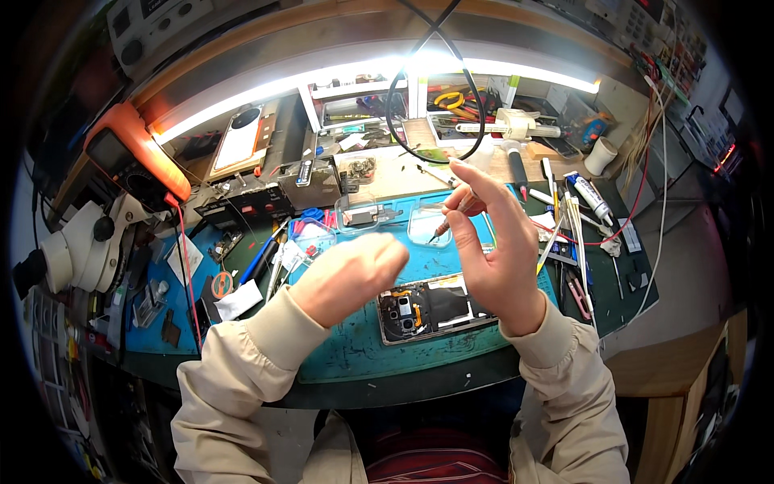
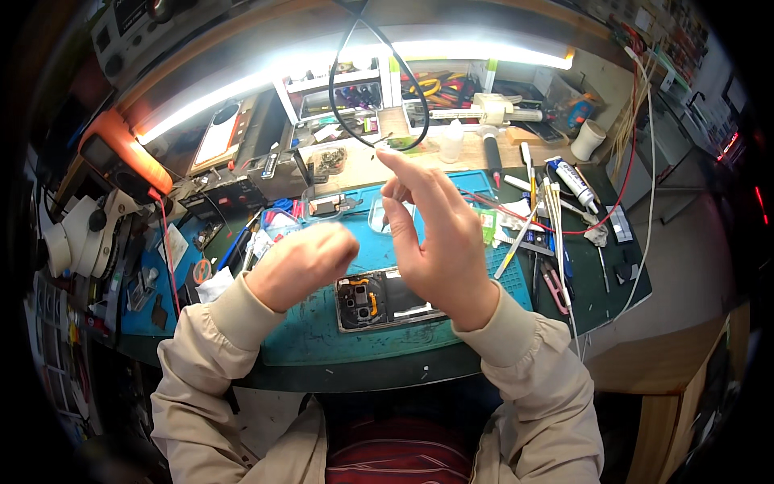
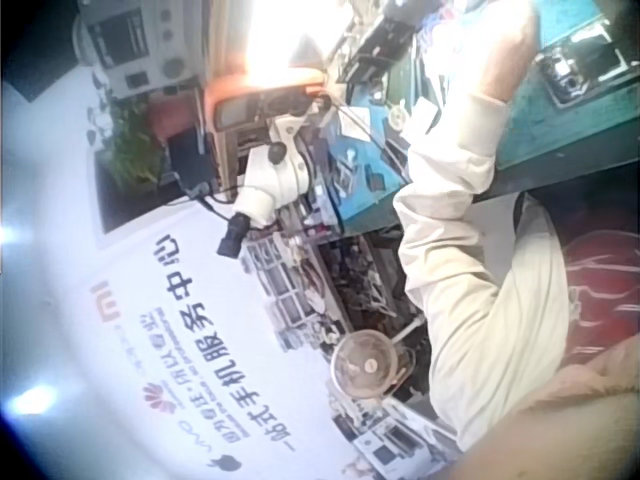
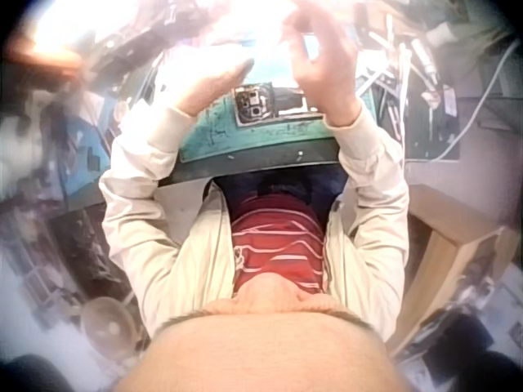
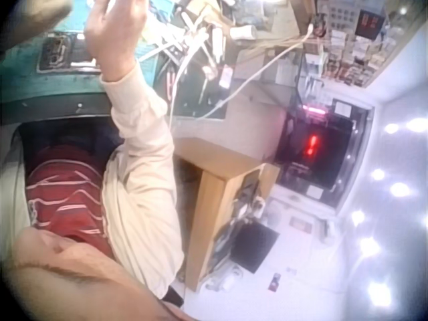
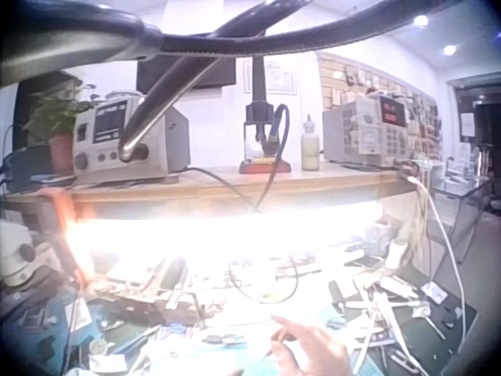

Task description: The person disassembles a smartphone, removes the back cover, and manipulates internal components including the battery and camera module. They use a screwdriver and tweezers to adjust parts and test the device by connecting a charging cable.

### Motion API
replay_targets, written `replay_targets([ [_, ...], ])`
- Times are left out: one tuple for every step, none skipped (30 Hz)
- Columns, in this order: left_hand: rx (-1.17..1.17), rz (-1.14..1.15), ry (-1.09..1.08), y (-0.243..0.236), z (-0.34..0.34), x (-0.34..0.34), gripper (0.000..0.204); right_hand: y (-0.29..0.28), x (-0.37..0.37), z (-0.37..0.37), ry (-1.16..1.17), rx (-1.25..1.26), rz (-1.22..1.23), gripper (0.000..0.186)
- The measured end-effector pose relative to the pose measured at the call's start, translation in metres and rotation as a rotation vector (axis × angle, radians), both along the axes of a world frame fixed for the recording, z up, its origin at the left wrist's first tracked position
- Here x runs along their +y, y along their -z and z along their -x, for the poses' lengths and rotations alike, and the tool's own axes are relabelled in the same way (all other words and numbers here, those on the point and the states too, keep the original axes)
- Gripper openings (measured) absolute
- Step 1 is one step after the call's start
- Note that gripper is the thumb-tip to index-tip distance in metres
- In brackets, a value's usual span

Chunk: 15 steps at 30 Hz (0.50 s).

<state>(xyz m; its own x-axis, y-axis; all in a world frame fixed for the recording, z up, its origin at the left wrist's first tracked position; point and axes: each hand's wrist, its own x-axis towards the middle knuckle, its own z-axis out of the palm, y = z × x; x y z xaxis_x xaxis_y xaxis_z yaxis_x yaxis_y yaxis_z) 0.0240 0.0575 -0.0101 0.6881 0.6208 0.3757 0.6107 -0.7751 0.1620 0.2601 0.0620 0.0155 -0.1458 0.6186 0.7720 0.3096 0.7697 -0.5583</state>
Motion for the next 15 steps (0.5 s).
replay_targets([
  [-0.071,-0.025,-0.057,-0.005,-0.006,0.005,0.015,0.0,0.0,0.001,0.007,0.007,-0.002,0.049],
  [-0.106,-0.042,-0.053,-0.008,-0.011,0.014,0.014,0.001,0.0,0.0,0.021,0.011,-0.009,0.049],
  [-0.143,-0.061,-0.053,-0.012,-0.016,0.021,0.014,0.001,0.0,0.0,0.032,0.014,-0.018,0.049],
  [-0.154,-0.062,-0.061,-0.013,-0.02,0.028,0.013,0.0,0.001,0.001,0.039,0.015,-0.031,0.049],
  [-0.164,-0.064,-0.068,-0.01,-0.024,0.034,0.013,-0.001,0.001,0.001,0.034,0.018,-0.031,0.049],
  [-0.173,-0.062,-0.073,-0.006,-0.027,0.039,0.014,0.001,0.001,0.001,0.032,0.022,-0.029,0.049],
  [-0.199,-0.049,-0.074,-0.003,-0.028,0.04,0.015,0.003,0.002,0.001,0.03,0.026,-0.027,0.049],
  [-0.225,-0.035,-0.076,0.0,-0.028,0.04,0.016,0.004,0.002,0.002,0.019,0.027,-0.033,0.048],
  [-0.251,-0.016,-0.074,0.004,-0.029,0.041,0.017,0.004,0.002,0.002,0.019,0.014,-0.031,0.048],
  [-0.272,-0.009,-0.069,0.005,-0.025,0.042,0.017,0.004,0.002,0.002,0.016,0.002,-0.03,0.048],
  [-0.291,-0.004,-0.083,0.005,-0.019,0.04,0.015,0.004,0.002,0.003,0.012,-0.01,-0.029,0.048],
  [-0.309,0.007,-0.096,-0.001,-0.015,0.033,0.014,0.006,0.001,0.005,-0.038,-0.007,0.005,0.048],
  [-0.328,0.016,-0.107,-0.005,-0.012,0.028,0.014,0.008,0.0,0.006,-0.087,-0.006,0.037,0.049],
  [-0.341,0.077,-0.113,-0.006,-0.005,0.022,0.014,0.011,-0.002,0.007,-0.137,-0.004,0.07,0.049],
  [-0.337,0.165,-0.112,-0.009,0.0,0.015,0.014,0.015,-0.004,0.01,-0.192,-0.01,0.109,0.05],
])
